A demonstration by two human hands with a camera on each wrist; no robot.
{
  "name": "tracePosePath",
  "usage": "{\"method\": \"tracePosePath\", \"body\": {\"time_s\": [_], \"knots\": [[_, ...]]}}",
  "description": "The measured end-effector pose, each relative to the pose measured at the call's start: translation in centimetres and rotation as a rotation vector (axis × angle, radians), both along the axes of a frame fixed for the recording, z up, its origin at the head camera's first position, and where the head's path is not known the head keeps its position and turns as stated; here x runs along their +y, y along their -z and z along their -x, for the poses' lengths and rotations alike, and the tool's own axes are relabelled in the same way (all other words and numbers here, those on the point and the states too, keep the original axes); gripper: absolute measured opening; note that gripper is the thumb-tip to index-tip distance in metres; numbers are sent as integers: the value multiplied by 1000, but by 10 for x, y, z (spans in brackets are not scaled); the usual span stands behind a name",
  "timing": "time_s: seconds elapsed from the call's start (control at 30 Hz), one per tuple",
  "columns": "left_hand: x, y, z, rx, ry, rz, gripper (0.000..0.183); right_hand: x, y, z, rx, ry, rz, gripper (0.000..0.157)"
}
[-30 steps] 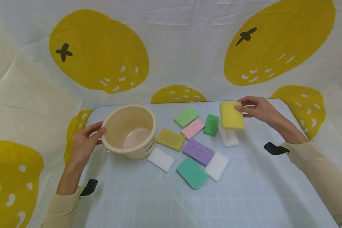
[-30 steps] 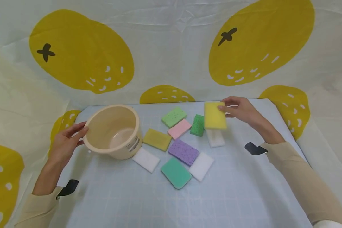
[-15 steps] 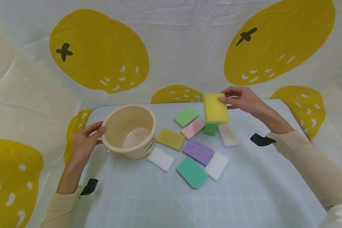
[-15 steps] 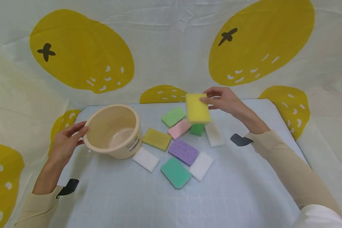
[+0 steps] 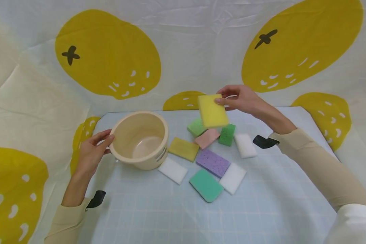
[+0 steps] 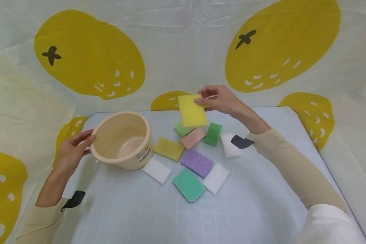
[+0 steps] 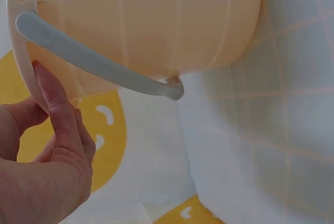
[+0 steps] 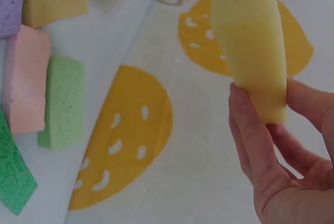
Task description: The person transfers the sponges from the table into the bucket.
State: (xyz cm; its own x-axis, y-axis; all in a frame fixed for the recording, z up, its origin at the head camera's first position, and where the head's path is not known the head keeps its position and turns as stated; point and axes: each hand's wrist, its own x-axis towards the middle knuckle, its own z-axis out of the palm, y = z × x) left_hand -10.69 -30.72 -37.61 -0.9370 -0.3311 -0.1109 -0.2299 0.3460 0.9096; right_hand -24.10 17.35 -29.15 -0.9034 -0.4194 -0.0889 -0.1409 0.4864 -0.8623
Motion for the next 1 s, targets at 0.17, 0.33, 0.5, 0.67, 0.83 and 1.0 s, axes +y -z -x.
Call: {"method": "tracePosePath", "body": {"time_s": [0.17, 0.33, 0.5, 0.67, 0.83, 1.0], "knots": [[0, -1, 0, -15, -8, 8, 59, -19, -5, 5, 3, -55, 42, 43], [2, -1, 2, -36, -17, 16, 60, -37, -10, 8, 1, -90, 60, 41], [3, -1, 2, -17, -13, -3, 59, -55, -13, 9, -4, -118, 88, 39], [3, -1, 3, -11, -18, -24, 58, -73, -13, 10, -7, -154, 115, 35], [3, -1, 2, -17, -26, -30, 59, -96, -10, 11, 1, -212, 125, 32], [2, -1, 2, -45, -43, -12, 61, -122, -7, 9, -1, -267, 130, 31]]}}
